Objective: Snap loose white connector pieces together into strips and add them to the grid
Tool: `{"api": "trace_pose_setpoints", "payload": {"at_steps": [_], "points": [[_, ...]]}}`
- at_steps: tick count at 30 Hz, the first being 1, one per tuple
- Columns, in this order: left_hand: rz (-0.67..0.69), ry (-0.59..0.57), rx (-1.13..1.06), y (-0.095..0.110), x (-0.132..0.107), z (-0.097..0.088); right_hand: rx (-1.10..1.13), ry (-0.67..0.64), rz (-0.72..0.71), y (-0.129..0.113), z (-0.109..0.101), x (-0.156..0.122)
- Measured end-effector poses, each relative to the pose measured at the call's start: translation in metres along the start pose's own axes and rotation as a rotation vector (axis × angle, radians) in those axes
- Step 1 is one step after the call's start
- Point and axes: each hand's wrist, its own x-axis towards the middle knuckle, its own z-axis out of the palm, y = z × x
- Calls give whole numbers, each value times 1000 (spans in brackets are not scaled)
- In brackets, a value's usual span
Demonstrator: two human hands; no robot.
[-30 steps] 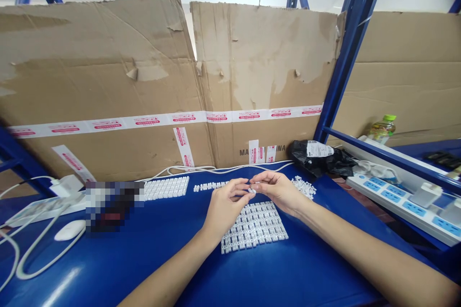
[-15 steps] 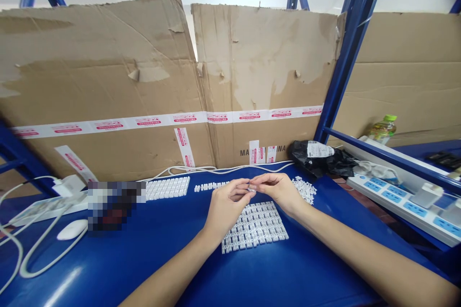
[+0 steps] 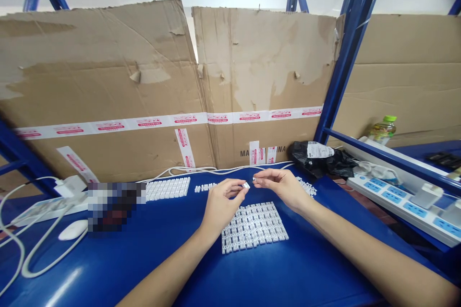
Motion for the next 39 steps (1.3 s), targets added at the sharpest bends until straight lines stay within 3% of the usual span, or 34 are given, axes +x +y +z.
{"api": "trace_pose_setpoints", "payload": {"at_steps": [4, 9, 39], "points": [[-54, -7, -46, 2, -1, 3, -204, 32, -154, -6, 5, -6], [-45, -21, -48, 4, -2, 5, -395, -17, -262, -5, 6, -8], [34, -1, 43, 9, -2, 5, -560, -95, -470, -5, 4, -9]]}}
